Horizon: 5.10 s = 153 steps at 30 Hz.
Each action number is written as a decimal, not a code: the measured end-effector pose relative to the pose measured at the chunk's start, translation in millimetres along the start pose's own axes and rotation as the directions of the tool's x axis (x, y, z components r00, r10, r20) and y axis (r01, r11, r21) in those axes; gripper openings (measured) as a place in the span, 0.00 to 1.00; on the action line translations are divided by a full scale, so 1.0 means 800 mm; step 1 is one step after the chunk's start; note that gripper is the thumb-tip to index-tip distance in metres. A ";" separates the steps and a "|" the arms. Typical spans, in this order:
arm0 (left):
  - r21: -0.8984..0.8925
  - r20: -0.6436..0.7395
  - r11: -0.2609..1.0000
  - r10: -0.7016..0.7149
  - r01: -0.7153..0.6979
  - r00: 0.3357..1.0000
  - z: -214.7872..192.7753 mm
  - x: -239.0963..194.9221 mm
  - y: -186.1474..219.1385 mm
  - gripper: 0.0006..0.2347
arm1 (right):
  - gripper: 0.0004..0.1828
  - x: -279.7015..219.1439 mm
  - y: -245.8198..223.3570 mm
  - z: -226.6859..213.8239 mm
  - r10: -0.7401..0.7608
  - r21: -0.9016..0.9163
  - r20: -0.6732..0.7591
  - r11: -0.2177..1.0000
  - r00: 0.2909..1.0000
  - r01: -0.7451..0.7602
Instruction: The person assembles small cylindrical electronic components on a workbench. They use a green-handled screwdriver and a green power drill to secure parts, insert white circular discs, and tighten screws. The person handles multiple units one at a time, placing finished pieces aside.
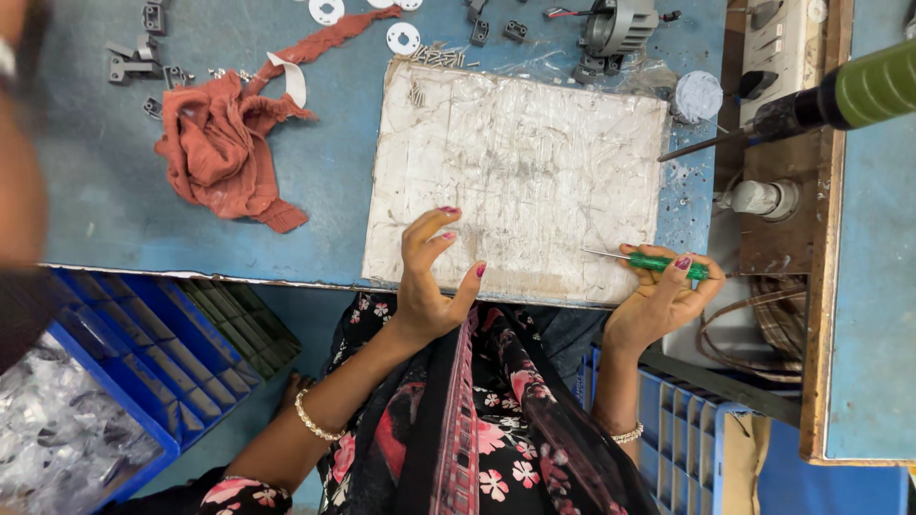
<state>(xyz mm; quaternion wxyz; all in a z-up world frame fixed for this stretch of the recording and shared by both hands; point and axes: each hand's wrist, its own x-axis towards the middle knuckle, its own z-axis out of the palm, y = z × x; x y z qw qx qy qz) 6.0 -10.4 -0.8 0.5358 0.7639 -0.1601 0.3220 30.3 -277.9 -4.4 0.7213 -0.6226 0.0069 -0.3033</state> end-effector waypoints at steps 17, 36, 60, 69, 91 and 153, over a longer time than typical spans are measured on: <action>0.093 0.049 0.996 -0.014 0.009 0.999 0.003 0.010 0.010 0.21 | 0.12 -0.001 -0.003 0.005 0.021 -0.004 0.023 1.000 1.000 -0.021; 0.155 0.046 0.987 -0.035 0.028 0.998 0.009 0.015 0.013 0.19 | 0.09 -0.002 -0.006 0.011 -0.023 -0.072 0.021 0.997 1.000 0.025; 0.214 0.050 0.974 -0.088 0.075 0.995 0.010 0.023 0.025 0.15 | 0.08 -0.002 -0.020 0.022 0.043 -0.097 -0.015 0.994 0.999 -0.044; 0.247 0.080 0.966 -0.091 0.069 0.993 0.014 0.023 0.021 0.15 | 0.08 0.000 -0.024 0.027 0.077 -0.097 -0.048 0.992 0.996 -0.082; 0.303 0.101 0.946 -0.154 0.117 0.983 0.018 0.021 0.019 0.12 | 0.08 0.001 -0.020 0.024 0.066 -0.112 -0.040 0.991 0.997 -0.070; 0.348 0.128 0.930 -0.173 0.119 0.977 0.017 0.028 0.027 0.06 | 0.08 0.001 -0.021 0.025 0.049 -0.130 -0.013 0.990 0.999 -0.050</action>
